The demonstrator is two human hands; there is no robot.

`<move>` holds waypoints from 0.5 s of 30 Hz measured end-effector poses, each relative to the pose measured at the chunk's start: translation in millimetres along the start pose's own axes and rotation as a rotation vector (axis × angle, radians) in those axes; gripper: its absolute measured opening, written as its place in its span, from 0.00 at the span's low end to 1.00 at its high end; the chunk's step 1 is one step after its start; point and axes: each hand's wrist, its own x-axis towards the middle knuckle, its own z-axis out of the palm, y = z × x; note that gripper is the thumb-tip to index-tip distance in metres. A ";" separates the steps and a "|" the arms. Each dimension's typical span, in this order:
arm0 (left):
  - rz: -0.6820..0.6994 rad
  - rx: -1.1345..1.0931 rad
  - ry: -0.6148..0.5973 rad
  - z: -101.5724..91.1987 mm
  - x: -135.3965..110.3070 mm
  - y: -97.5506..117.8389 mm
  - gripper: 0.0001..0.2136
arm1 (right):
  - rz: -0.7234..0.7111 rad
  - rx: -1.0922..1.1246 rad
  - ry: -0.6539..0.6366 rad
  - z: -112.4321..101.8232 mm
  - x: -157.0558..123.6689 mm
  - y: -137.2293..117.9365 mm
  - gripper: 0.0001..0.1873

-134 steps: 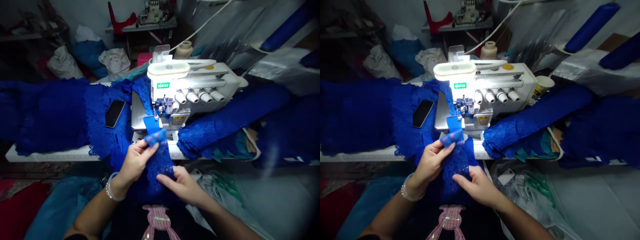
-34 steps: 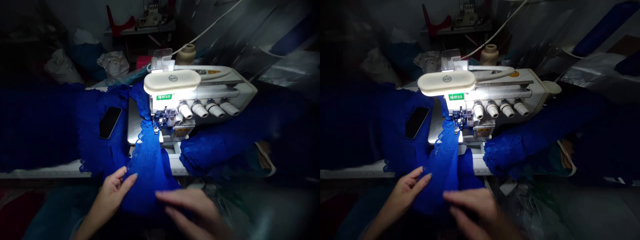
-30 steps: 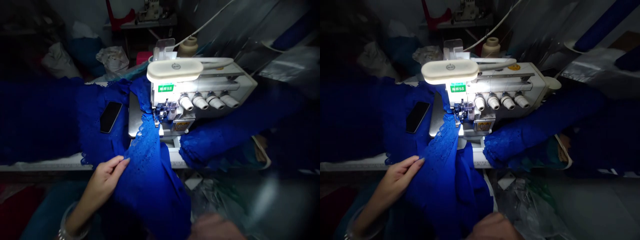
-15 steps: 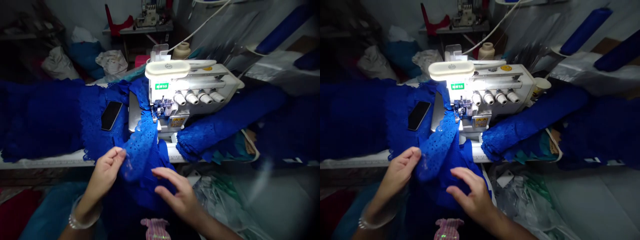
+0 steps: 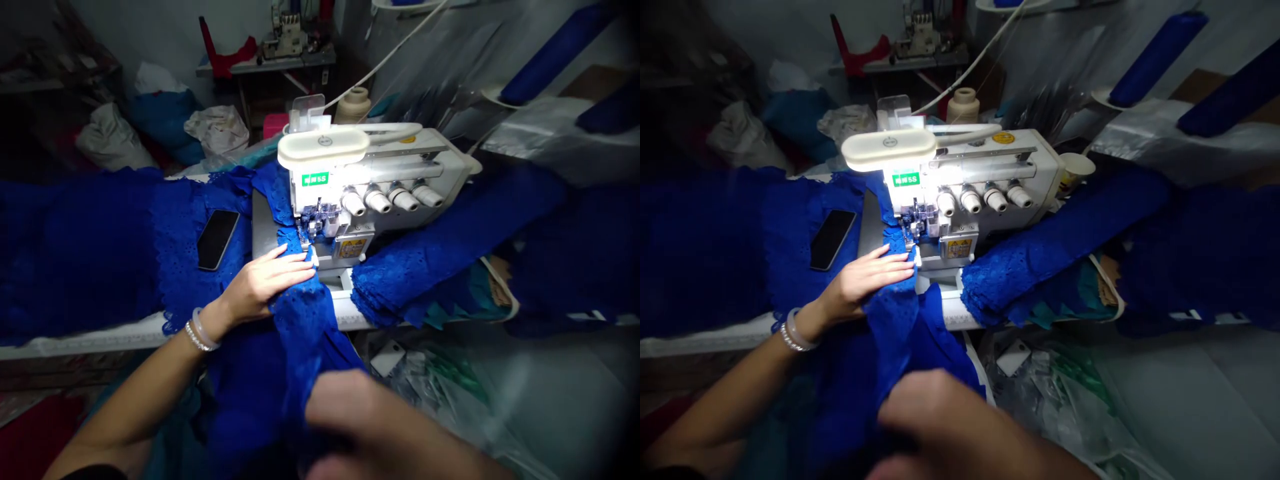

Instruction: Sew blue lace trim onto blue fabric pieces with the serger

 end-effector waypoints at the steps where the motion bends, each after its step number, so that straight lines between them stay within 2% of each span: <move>1: -0.024 -0.054 0.025 0.1 0.3 -0.1 0.18 | 0.086 0.036 0.145 -6.8 3.6 11.6 0.12; 3: -0.055 -0.125 0.057 -3.4 -1.8 5.3 0.18 | 0.311 0.144 0.580 -15.4 17.4 37.9 0.12; 4: -0.055 -0.134 0.064 -6.1 -3.6 10.1 0.18 | 0.376 0.269 0.647 -16.6 26.6 50.2 0.13; 6: -0.031 -0.116 0.060 -11.2 -7.6 21.9 0.18 | 0.440 0.605 0.557 -13.5 45.0 67.9 0.18; 9: -0.014 -0.026 0.037 -14.5 -13.4 42.0 0.17 | 0.455 0.964 0.328 -2.9 59.7 72.2 0.22; 11: -0.021 0.041 0.012 -13.9 -15.8 54.8 0.15 | 0.459 1.080 0.282 2.4 57.7 66.0 0.21; 15: 0.013 0.110 -0.004 -8.7 -15.8 71.9 0.13 | 0.474 1.173 0.291 4.2 44.4 57.0 0.24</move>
